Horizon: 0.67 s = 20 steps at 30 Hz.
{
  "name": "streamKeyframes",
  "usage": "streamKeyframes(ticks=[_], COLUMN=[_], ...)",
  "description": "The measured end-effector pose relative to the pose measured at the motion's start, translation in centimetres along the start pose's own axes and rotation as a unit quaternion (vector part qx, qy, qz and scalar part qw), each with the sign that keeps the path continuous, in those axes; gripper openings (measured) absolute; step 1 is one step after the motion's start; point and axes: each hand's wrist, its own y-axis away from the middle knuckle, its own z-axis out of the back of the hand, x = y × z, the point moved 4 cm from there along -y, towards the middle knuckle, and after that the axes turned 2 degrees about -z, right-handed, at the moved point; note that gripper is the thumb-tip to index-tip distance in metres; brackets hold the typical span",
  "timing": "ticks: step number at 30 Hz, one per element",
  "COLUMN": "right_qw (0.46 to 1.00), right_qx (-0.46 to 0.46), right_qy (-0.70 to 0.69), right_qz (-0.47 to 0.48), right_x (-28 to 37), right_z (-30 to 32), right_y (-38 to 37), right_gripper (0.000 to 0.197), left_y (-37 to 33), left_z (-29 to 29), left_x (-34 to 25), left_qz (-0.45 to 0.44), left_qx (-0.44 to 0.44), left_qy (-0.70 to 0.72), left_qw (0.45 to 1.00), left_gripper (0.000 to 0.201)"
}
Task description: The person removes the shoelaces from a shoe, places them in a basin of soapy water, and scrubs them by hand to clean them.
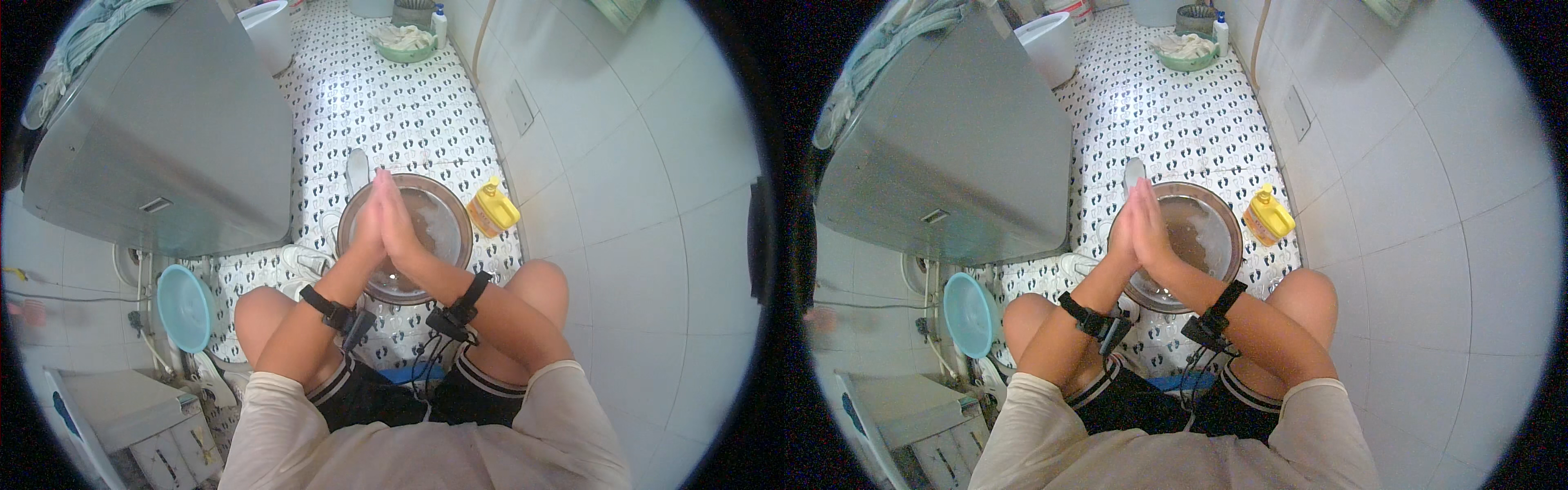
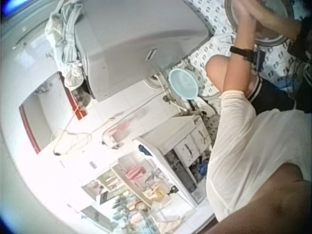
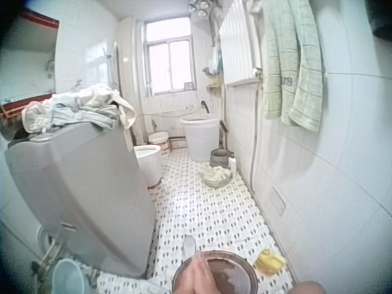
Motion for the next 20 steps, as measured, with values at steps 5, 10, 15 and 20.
streamKeyframes(ticks=[5, 10, 15, 20], right_qw=[0.998, 0.981, 0.991, 0.997], right_qx=[-0.054, 0.024, -0.01, -0.007], right_qy=[-0.045, 0.128, 0.086, 0.068], right_qz=[0.002, 0.142, 0.103, 0.039], right_x=[4.8, 1.6, 0.6, 0.6], right_z=[0.6, -1.3, 1.0, 0.7], right_y=[-0.6, 0.9, -1.9, -0.4], right_gripper=[0.051, 0.047, 0.05, 0.049], left_y=[0.6, -1.9, 1.4, -0.6], left_z=[-1.0, 2.1, -1.6, 1.5], left_x=[-0.5, -1.6, -1.2, -1.3], left_qz=[-0.044, -0.023, 0.003, -0.004], left_qx=[0.028, -0.001, -0.01, 0.003], left_qy=[-0.028, 0.056, -0.017, 0.049], left_qw=[0.998, 0.998, 1.0, 0.999], left_gripper=[0.047, 0.047, 0.051, 0.054])
